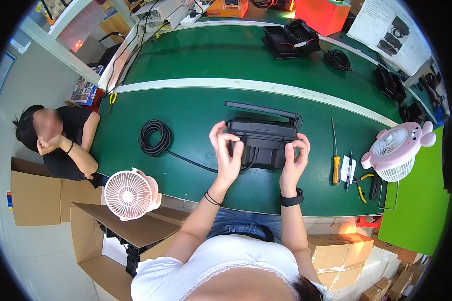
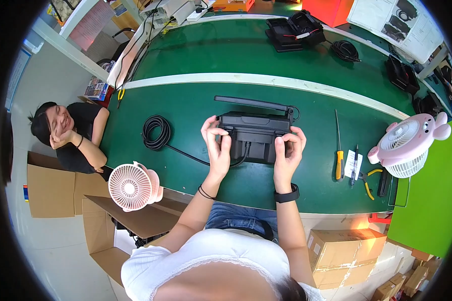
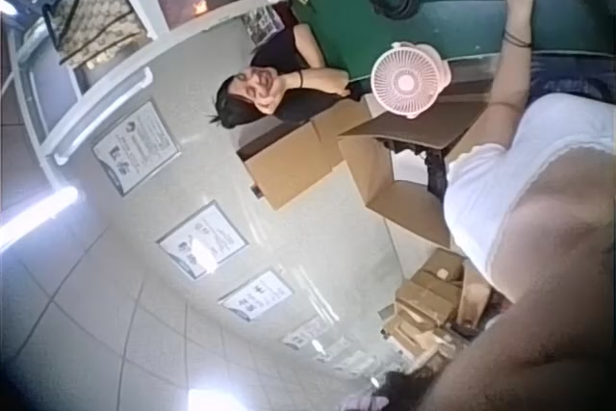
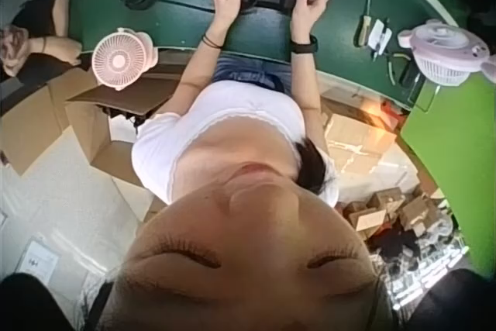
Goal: Writing on a small note and then using a screwdriver to assemble a portable solar power device.
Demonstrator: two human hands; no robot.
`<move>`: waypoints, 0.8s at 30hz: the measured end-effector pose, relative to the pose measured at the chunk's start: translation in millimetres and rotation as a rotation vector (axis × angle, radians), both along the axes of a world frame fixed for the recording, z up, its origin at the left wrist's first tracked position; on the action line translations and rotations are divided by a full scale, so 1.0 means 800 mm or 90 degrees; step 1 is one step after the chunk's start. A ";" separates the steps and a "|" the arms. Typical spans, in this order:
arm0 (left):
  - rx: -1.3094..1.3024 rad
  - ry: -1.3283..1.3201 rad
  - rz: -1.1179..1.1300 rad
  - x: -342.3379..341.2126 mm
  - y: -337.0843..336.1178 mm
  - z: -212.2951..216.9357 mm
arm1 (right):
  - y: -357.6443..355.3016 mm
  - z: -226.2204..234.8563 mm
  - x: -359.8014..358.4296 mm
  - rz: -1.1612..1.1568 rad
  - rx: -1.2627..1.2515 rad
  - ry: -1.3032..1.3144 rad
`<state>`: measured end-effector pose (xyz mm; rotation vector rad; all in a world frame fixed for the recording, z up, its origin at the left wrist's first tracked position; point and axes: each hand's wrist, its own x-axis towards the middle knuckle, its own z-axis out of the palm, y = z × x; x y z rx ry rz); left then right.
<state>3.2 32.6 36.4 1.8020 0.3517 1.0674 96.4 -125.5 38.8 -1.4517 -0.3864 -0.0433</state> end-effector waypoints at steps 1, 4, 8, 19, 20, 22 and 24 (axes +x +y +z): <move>-0.001 0.002 0.000 0.003 0.000 0.001 | 0.003 0.003 -0.001 0.000 -0.001 0.002; -0.082 -0.025 -0.003 0.007 0.001 0.008 | 0.011 0.012 -0.002 -0.057 0.036 0.038; -0.196 0.004 -0.100 0.014 0.016 0.011 | 0.009 0.002 0.011 -0.002 0.011 0.063; -0.191 0.030 -0.164 0.018 0.032 0.003 | 0.001 0.009 0.020 0.122 0.012 0.070; -0.190 0.005 -0.173 0.016 0.032 0.001 | -0.001 0.008 0.019 0.122 0.013 0.072; -0.188 -0.007 -0.178 0.015 0.031 0.000 | -0.003 0.009 0.018 0.153 0.047 0.073; -0.185 -0.020 -0.183 0.013 0.031 0.001 | -0.003 0.012 0.014 0.156 0.056 0.091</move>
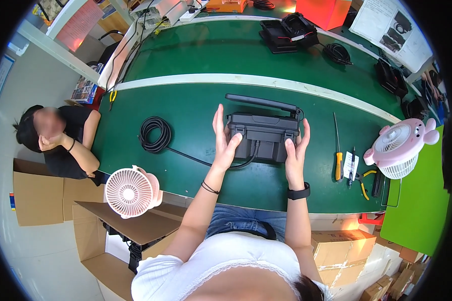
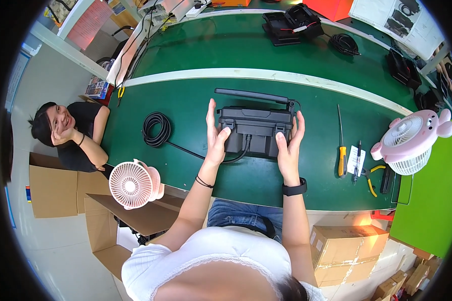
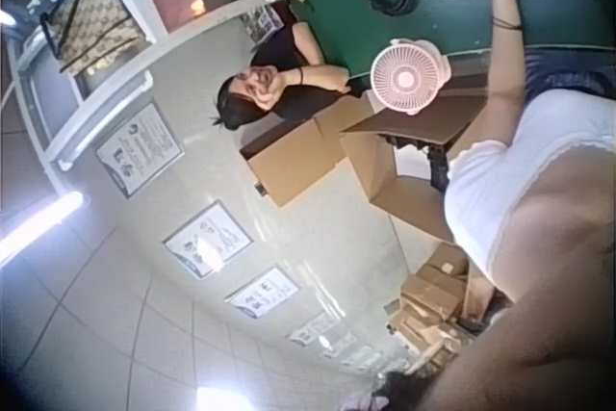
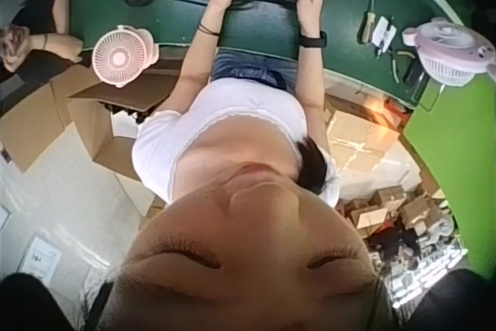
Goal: Writing on a small note and then using a screwdriver to assemble a portable solar power device.
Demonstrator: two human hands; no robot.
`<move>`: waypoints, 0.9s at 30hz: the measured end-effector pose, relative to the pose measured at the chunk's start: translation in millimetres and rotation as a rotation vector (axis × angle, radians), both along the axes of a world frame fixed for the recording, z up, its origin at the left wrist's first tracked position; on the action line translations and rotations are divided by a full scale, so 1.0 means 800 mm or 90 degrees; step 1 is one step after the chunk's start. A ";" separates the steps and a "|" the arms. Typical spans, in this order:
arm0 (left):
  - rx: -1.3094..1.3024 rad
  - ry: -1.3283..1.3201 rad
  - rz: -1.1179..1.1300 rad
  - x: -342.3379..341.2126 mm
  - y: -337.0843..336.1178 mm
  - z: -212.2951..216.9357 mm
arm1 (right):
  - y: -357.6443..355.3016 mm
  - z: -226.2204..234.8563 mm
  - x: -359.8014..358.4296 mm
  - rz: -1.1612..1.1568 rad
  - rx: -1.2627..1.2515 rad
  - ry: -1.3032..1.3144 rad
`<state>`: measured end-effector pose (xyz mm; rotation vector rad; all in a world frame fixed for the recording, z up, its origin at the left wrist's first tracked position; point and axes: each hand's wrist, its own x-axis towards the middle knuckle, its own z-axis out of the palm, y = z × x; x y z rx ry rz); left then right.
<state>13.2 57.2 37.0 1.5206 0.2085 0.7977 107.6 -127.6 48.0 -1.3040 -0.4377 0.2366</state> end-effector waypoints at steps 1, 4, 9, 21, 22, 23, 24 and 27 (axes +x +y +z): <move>-0.017 -0.004 -0.001 0.000 -0.001 0.001 | 0.000 0.001 0.000 0.004 0.007 0.017; -0.037 -0.019 -0.003 0.001 -0.003 0.002 | -0.002 -0.004 0.000 0.006 0.012 0.028; -0.035 -0.033 0.005 0.000 -0.010 0.003 | -0.006 -0.012 0.002 0.011 0.005 0.002; -0.010 -0.069 0.007 0.003 -0.006 -0.002 | -0.005 -0.011 0.004 0.029 0.028 0.036; -0.007 -0.066 -0.009 0.004 -0.005 0.000 | -0.004 -0.010 0.005 0.030 0.031 0.047; -0.004 -0.064 -0.025 0.005 -0.004 0.001 | -0.003 -0.009 0.005 0.032 0.030 0.048; -0.013 -0.059 -0.035 0.005 -0.003 0.003 | -0.002 -0.006 0.005 0.027 0.036 0.059; -0.036 -0.036 -0.043 0.007 -0.002 0.009 | 0.001 -0.003 0.008 0.020 0.037 0.070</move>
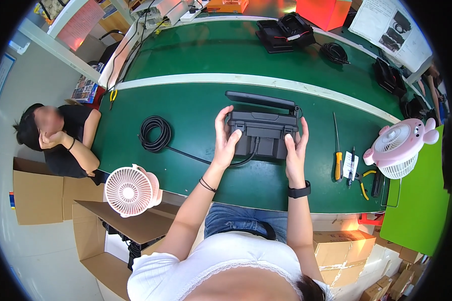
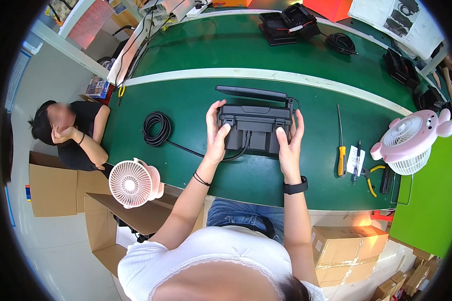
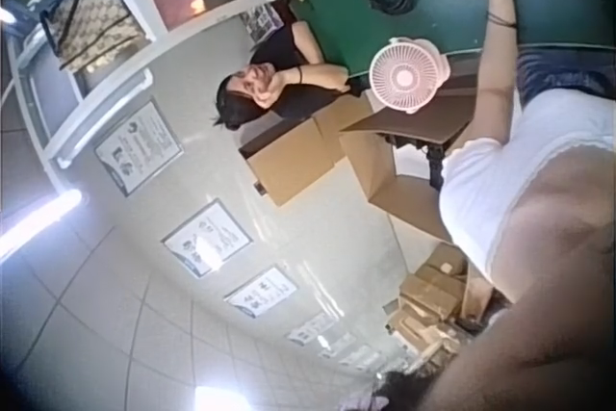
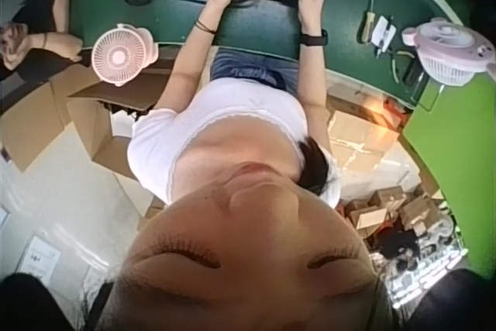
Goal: Writing on a small note and then using a screwdriver to assemble a portable solar power device.
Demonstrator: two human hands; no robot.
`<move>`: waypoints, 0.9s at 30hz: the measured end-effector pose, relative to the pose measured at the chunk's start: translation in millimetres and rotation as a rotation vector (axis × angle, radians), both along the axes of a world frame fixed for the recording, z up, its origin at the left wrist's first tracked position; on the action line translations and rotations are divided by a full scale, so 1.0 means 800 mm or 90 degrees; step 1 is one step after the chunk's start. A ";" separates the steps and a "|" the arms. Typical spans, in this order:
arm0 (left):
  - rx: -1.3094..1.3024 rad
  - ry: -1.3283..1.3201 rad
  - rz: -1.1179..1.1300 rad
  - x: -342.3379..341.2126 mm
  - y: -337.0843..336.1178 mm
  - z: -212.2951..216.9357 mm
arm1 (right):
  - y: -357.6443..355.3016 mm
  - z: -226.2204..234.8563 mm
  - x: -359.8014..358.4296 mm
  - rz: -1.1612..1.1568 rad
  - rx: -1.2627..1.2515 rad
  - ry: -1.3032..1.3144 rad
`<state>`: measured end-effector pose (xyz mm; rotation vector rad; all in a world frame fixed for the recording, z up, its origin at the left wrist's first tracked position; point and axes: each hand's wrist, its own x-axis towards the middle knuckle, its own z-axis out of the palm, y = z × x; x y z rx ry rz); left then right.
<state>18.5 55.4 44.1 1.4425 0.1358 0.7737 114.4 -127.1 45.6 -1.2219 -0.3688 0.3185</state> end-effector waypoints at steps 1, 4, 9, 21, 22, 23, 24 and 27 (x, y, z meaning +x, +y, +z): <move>0.000 0.000 0.000 0.000 -0.001 0.002 | 0.001 0.000 0.001 -0.003 -0.004 0.002; -0.035 0.014 0.015 0.002 -0.005 0.003 | 0.003 0.002 0.002 -0.003 -0.006 0.004; -0.140 0.069 0.017 0.004 -0.009 0.019 | 0.005 0.001 0.002 -0.026 -0.008 0.018; -0.298 0.128 0.012 0.001 -0.005 0.038 | 0.006 0.002 0.006 -0.022 0.001 0.035; -0.296 0.116 -0.005 -0.001 -0.007 0.041 | 0.006 0.004 0.005 -0.021 0.000 0.036; -0.297 0.117 -0.005 -0.001 -0.010 0.045 | 0.005 0.002 0.006 -0.022 -0.001 0.037; -0.302 0.111 0.014 0.000 -0.013 0.049 | 0.003 0.000 0.007 -0.017 -0.004 0.033; -0.346 0.126 0.001 -0.002 -0.011 0.054 | 0.004 -0.004 0.006 -0.025 -0.005 0.031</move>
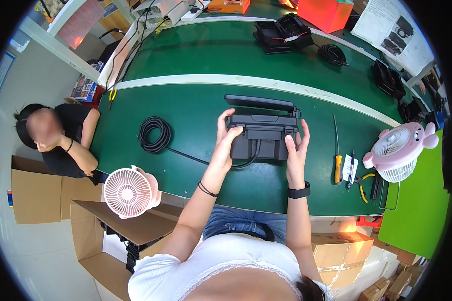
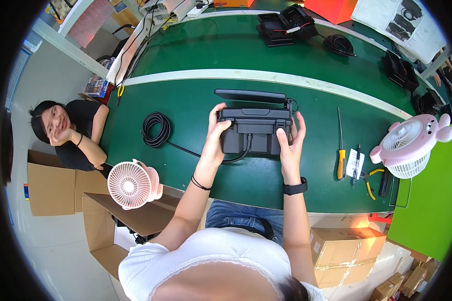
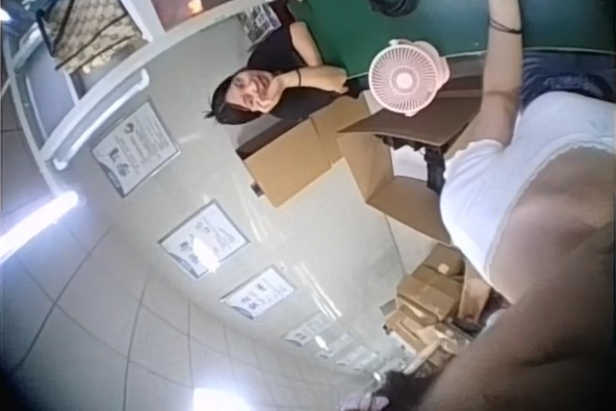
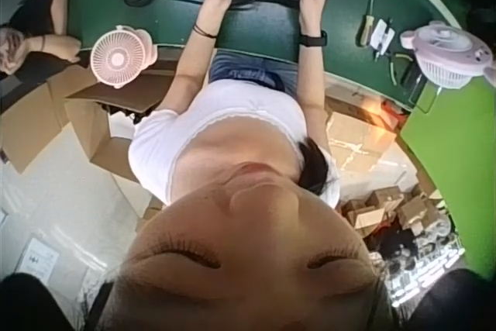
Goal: Writing on a small note and then using a screwdriver to assemble a portable solar power device.
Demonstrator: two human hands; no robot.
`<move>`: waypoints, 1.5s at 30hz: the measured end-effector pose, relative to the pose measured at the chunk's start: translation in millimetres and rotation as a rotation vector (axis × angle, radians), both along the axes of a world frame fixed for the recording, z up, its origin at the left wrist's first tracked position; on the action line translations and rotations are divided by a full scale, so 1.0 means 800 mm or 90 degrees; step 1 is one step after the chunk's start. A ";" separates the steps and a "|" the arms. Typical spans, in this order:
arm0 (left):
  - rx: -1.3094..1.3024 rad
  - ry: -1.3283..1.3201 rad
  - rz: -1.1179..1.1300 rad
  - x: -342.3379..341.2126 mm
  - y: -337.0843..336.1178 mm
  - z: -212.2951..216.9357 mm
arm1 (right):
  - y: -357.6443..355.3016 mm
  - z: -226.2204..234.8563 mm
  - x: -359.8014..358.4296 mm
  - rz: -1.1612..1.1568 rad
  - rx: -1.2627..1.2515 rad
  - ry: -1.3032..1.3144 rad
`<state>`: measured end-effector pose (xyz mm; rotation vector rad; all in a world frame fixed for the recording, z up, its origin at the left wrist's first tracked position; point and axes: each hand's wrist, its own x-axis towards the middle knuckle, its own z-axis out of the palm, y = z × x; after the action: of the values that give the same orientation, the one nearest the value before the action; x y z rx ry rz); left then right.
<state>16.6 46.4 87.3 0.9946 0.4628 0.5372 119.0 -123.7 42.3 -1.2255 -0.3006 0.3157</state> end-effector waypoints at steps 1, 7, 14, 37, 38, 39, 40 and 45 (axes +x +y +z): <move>-0.043 0.010 -0.036 0.000 0.004 0.001 | 0.001 0.000 0.000 -0.017 0.001 -0.001; -0.020 0.034 -0.078 0.000 0.013 0.000 | 0.000 0.007 -0.004 -0.029 -0.019 -0.016; 0.160 0.053 -0.072 -0.006 0.014 -0.037 | -0.001 0.005 0.002 0.000 0.001 0.013; 0.257 -0.052 -0.032 -0.015 0.022 -0.054 | 0.000 -0.009 -0.006 -0.026 -0.020 -0.056; 0.261 -0.058 -0.025 -0.015 0.021 -0.056 | 0.000 -0.009 -0.005 -0.026 -0.019 -0.057; 0.266 -0.063 -0.017 -0.016 0.021 -0.058 | -0.001 -0.011 -0.004 -0.013 -0.012 -0.044; 0.266 -0.064 -0.017 -0.015 0.019 -0.056 | -0.003 -0.011 -0.003 0.000 -0.006 -0.031; 0.235 -0.074 -0.015 -0.015 0.014 -0.052 | -0.002 -0.010 -0.004 -0.014 -0.023 -0.048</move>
<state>4.8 57.9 45.4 1.3109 0.2515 0.6699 115.7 -125.3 34.0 -1.2766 -0.3467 0.2572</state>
